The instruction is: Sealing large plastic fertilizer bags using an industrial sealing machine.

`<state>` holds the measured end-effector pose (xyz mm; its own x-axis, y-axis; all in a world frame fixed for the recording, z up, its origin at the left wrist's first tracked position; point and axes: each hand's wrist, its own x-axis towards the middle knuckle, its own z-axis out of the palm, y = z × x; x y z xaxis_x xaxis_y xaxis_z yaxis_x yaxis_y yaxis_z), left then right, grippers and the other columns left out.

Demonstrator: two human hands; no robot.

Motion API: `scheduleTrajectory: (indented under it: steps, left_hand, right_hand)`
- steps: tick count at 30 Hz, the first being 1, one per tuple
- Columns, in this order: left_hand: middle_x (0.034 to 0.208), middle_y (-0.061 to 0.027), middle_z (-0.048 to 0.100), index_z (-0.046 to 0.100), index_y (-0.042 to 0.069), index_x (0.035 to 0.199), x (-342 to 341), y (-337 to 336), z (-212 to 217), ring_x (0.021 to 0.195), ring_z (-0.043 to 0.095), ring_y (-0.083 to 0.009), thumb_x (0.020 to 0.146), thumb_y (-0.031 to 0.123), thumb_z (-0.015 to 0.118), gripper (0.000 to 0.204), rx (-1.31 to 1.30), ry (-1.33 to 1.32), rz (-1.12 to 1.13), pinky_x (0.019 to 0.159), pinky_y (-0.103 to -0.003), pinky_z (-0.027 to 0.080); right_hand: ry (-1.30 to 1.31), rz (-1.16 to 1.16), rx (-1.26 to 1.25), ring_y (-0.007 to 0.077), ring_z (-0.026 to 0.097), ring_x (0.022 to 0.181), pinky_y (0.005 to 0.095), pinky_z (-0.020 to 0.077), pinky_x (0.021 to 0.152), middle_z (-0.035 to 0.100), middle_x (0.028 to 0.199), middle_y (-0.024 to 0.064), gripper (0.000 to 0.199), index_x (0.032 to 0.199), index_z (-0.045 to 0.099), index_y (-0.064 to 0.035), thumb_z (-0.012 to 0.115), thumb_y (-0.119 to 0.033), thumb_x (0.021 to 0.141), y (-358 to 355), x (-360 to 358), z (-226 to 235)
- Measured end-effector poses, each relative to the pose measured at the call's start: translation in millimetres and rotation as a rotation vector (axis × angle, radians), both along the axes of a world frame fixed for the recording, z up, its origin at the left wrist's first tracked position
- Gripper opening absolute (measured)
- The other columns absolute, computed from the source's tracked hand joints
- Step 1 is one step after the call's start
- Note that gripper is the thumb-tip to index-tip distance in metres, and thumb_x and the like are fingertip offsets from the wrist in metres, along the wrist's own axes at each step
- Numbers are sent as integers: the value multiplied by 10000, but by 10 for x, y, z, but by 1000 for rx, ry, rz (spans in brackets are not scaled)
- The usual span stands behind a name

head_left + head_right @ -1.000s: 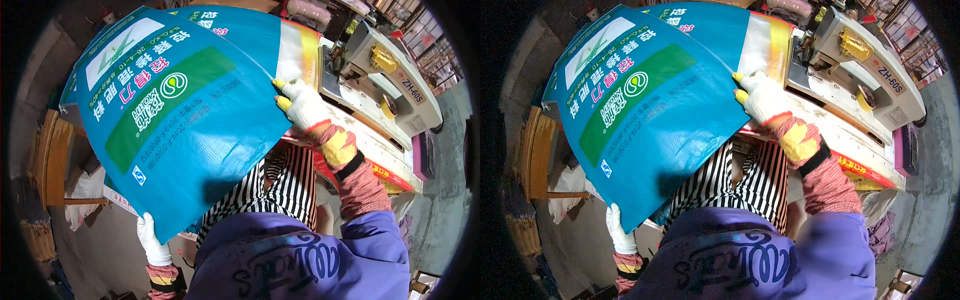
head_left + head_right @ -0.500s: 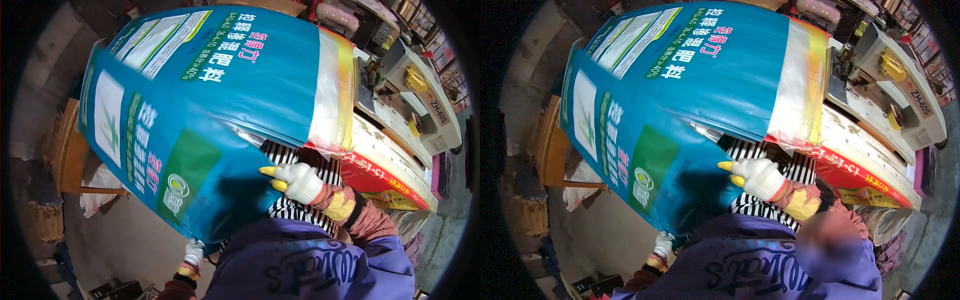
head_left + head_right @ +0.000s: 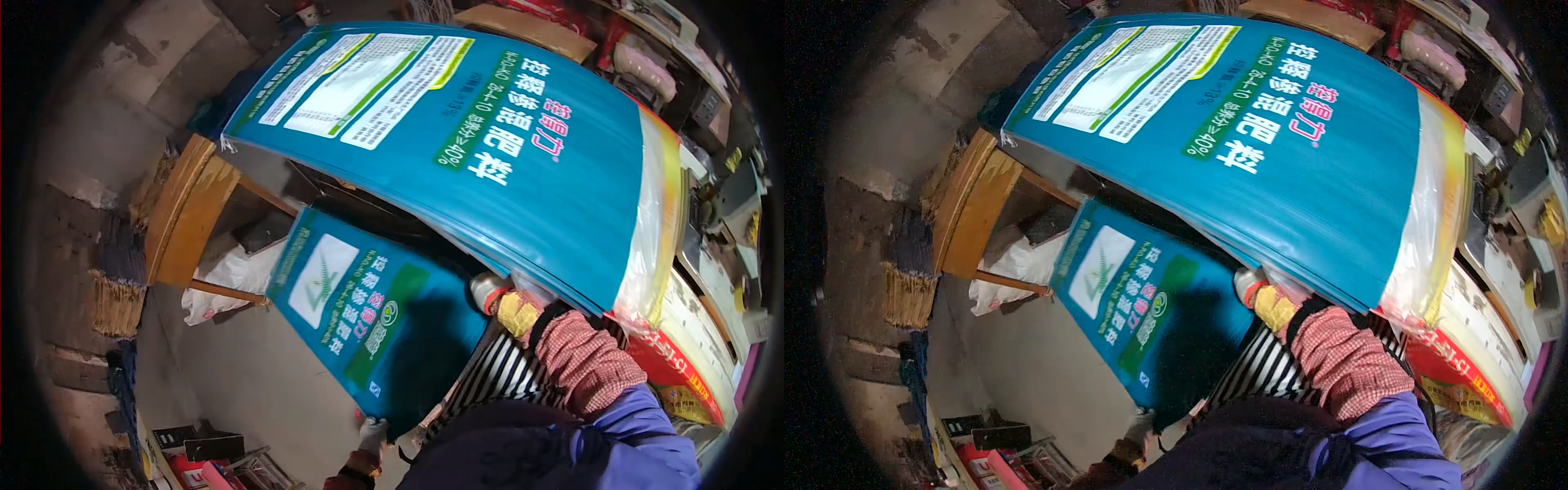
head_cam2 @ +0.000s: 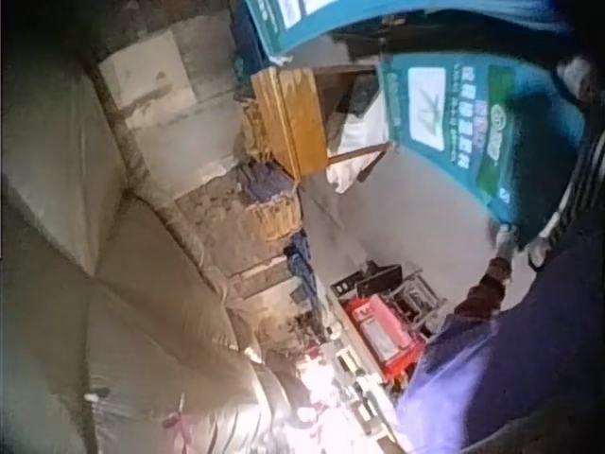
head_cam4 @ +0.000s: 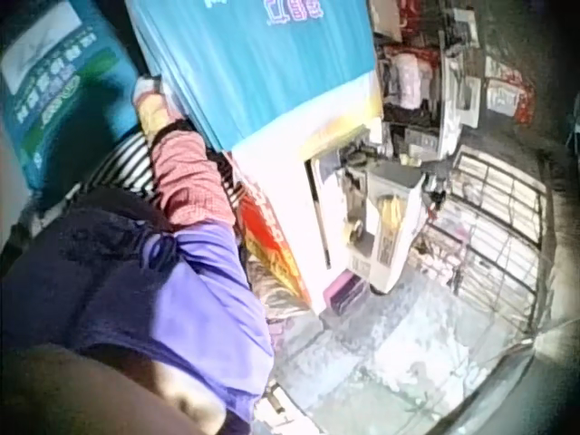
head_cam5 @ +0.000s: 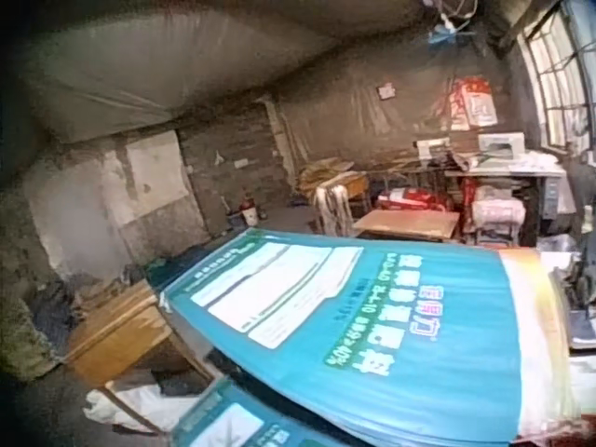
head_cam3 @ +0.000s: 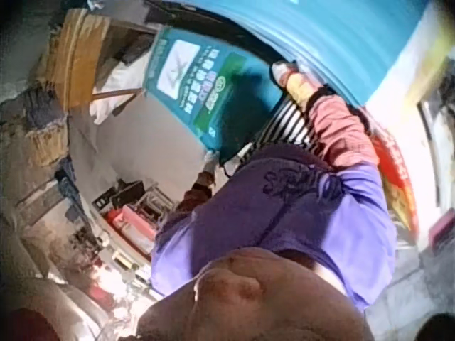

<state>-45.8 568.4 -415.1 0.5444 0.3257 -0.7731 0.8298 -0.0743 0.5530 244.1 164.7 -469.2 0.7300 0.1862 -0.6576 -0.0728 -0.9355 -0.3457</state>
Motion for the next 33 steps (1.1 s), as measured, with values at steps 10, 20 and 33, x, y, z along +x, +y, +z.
scheduleTrajectory:
  steps: [10, 20, 33]
  left_hand:
    - [672, -170, 565, 558, 32, 745, 565, 22, -1437, 613, 530, -330, 816, 256, 595, 237, 389, -211, -440, 638, -427, 437]
    - [728, -86, 570, 596, 83, 821, 1014, 84, -1068, 652, 545, -285, 855, 166, 558, 97, 260, -66, -686, 628, -401, 453]
    - [885, -150, 635, 642, 32, 986, 1882, -4273, 2669, 769, 597, -351, 818, 122, 653, 191, 211, -1721, -1715, 688, -410, 485]
  right_hand:
    - [-207, -127, 366, 316, 596, 1023, 457, 509, 815, 594, 1166, 167, 435, 1269, 561, -98, 555, -301, 885, -568, -337, 435]
    - [-666, -77, 786, 338, 633, 878, 439, 515, 758, 647, 1012, 185, 452, 1264, 587, -158, 606, -364, 861, -547, -1395, 1634]
    - [-505, -699, 967, 139, 664, 691, 274, 509, 644, 688, 776, 69, 189, 949, 687, -56, 570, -180, 867, -1241, -2571, 2705]
